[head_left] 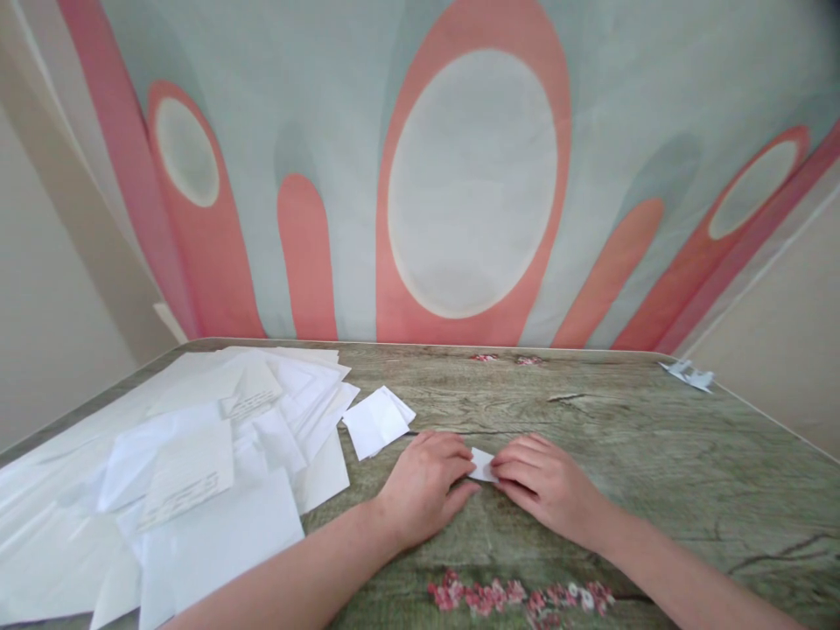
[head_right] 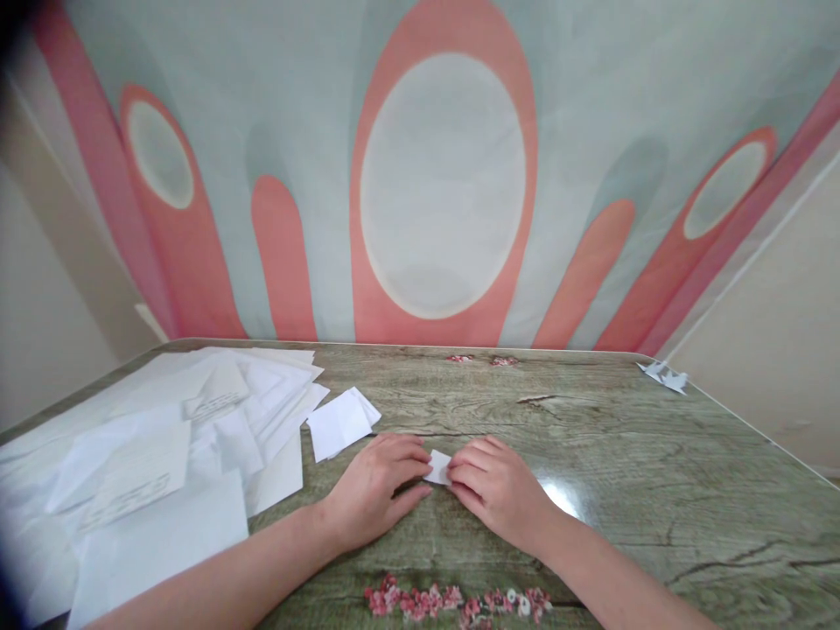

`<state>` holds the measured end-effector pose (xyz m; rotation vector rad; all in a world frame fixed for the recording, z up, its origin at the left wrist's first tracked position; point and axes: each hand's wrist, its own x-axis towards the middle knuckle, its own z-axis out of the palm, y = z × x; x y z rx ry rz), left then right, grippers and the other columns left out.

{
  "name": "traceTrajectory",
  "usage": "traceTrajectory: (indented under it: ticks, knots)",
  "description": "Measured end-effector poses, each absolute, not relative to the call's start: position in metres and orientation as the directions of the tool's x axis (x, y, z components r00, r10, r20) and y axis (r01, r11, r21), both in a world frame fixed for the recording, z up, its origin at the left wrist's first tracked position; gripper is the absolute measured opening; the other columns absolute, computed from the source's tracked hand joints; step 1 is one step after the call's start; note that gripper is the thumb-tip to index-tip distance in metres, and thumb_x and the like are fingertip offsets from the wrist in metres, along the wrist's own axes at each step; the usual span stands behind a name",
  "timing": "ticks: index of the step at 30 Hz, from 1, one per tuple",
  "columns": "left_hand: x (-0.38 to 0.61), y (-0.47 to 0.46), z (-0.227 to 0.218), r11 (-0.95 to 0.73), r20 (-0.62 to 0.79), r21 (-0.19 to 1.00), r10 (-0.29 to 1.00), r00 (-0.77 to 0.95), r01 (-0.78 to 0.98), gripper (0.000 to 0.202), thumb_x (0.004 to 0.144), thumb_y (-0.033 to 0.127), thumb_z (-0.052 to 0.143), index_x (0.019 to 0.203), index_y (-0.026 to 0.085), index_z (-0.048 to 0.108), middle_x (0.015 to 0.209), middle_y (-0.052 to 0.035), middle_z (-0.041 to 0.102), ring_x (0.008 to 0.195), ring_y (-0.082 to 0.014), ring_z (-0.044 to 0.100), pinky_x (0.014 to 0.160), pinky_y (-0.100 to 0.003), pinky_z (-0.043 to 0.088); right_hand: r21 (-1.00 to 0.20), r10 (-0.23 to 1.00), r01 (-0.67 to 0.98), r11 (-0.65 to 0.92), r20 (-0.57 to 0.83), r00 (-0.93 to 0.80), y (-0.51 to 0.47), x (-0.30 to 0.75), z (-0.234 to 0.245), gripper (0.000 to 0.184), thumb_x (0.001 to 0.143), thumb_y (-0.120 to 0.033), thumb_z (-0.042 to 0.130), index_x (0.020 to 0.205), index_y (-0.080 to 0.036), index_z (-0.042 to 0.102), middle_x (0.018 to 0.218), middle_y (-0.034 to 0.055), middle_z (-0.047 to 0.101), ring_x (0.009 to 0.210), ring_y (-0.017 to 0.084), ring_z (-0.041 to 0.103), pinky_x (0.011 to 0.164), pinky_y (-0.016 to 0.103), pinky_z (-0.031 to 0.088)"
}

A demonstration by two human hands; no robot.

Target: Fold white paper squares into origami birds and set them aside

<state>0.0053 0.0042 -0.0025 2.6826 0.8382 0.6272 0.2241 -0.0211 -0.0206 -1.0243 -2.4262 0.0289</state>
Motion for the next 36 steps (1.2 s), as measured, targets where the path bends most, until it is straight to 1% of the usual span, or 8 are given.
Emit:
traceTrajectory:
  ticks: [6, 14, 21, 25, 31, 36]
  knots:
    - [0.007, 0.007, -0.006, -0.801, 0.339, 0.388, 0.585, 0.737, 0.457, 0.015, 0.082, 0.027, 0.055, 0.089, 0.019, 0.066, 0.096, -0.0049, 0.065, 0.094, -0.0198, 0.056, 0.088, -0.037, 0.041, -0.291, 0.690, 0.629, 0.721, 0.390, -0.610, -0.020, 0.229, -0.013, 0.013, 0.083, -0.030, 0.057, 0.089, -0.022, 0.065, 0.087, 0.0039, 0.065, 0.082, 0.017, 0.057, 0.076, 0.032, 0.043]
    - [0.008, 0.006, -0.005, -0.798, 0.356, 0.411, 0.586, 0.728, 0.441, 0.013, 0.082, 0.023, 0.055, 0.088, 0.019, 0.066, 0.092, -0.0049, 0.066, 0.089, -0.0189, 0.057, 0.084, -0.035, 0.043, -0.414, 0.723, 0.593, 0.691, 0.377, -0.579, -0.022, 0.228, -0.006, 0.011, 0.080, -0.025, 0.061, 0.090, -0.022, 0.066, 0.085, 0.0039, 0.064, 0.081, 0.017, 0.057, 0.075, 0.032, 0.044]
    - [0.009, 0.005, -0.005, -0.811, 0.348, 0.395, 0.568, 0.746, 0.432, 0.015, 0.083, 0.023, 0.053, 0.090, 0.019, 0.066, 0.092, -0.0046, 0.066, 0.089, -0.0183, 0.056, 0.084, -0.034, 0.043, -0.528, 0.785, 0.591, 0.610, 0.300, -0.542, -0.024, 0.228, -0.002, 0.010, 0.079, -0.023, 0.062, 0.088, -0.022, 0.067, 0.085, 0.0034, 0.064, 0.082, 0.017, 0.057, 0.075, 0.031, 0.044]
    - [0.009, 0.005, -0.005, -0.803, 0.351, 0.396, 0.580, 0.735, 0.445, 0.016, 0.084, 0.022, 0.052, 0.085, 0.018, 0.067, 0.089, -0.0048, 0.065, 0.086, -0.0177, 0.056, 0.082, -0.032, 0.043, -0.584, 0.806, 0.573, 0.574, 0.282, -0.520, -0.024, 0.228, -0.001, 0.011, 0.079, -0.024, 0.061, 0.088, -0.022, 0.068, 0.084, 0.0036, 0.064, 0.081, 0.016, 0.058, 0.074, 0.030, 0.045]
    - [0.010, 0.003, -0.002, -0.798, 0.352, 0.404, 0.588, 0.728, 0.448, 0.017, 0.085, 0.021, 0.050, 0.085, 0.017, 0.066, 0.087, -0.0050, 0.064, 0.085, -0.0173, 0.057, 0.081, -0.032, 0.044, -0.611, 0.828, 0.571, 0.548, 0.301, -0.473, -0.023, 0.225, -0.007, 0.014, 0.085, -0.023, 0.053, 0.083, -0.021, 0.067, 0.082, 0.0035, 0.064, 0.079, 0.016, 0.058, 0.073, 0.030, 0.045]
    - [0.009, 0.000, 0.000, -0.802, 0.348, 0.399, 0.580, 0.737, 0.444, 0.024, 0.085, 0.013, 0.042, 0.100, 0.017, 0.062, 0.091, -0.0060, 0.064, 0.087, -0.0180, 0.056, 0.082, -0.033, 0.044, -0.613, 0.849, 0.591, 0.525, 0.325, -0.417, -0.022, 0.222, -0.014, 0.017, 0.087, -0.024, 0.050, 0.077, -0.019, 0.064, 0.079, 0.0033, 0.063, 0.077, 0.015, 0.057, 0.071, 0.029, 0.044]
